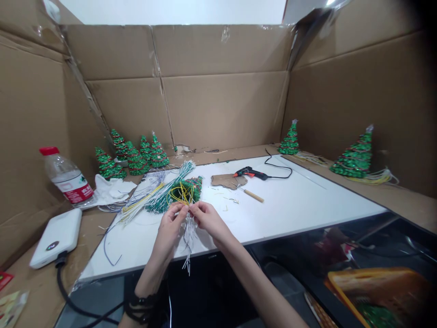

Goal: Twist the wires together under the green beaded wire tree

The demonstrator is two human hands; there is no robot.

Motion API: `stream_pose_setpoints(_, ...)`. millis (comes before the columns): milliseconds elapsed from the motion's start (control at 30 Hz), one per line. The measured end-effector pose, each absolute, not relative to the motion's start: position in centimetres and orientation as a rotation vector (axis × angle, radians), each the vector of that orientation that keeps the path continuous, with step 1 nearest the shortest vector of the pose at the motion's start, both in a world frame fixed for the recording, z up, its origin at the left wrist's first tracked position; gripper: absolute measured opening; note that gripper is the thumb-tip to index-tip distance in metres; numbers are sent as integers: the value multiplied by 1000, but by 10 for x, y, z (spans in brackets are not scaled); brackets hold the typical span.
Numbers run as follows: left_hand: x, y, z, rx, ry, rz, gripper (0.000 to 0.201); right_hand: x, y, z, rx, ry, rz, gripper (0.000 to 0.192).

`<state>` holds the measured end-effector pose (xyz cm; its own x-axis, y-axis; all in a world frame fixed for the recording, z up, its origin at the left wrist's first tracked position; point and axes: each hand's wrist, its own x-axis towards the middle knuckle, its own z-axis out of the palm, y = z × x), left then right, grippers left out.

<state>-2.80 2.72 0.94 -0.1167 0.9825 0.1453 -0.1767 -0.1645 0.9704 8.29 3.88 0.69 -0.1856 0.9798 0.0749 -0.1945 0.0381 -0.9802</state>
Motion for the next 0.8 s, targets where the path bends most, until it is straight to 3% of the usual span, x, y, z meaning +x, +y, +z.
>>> stream_pose_setpoints(267, -30, 27, 10, 1167, 1033, 1426, 18, 91, 36, 10, -802, -1160, 1697, 40)
stream_pose_setpoints(800, -29, 24, 8, 1203, 1047, 1433, 16, 88, 34, 8, -685, -1040, 1697, 38)
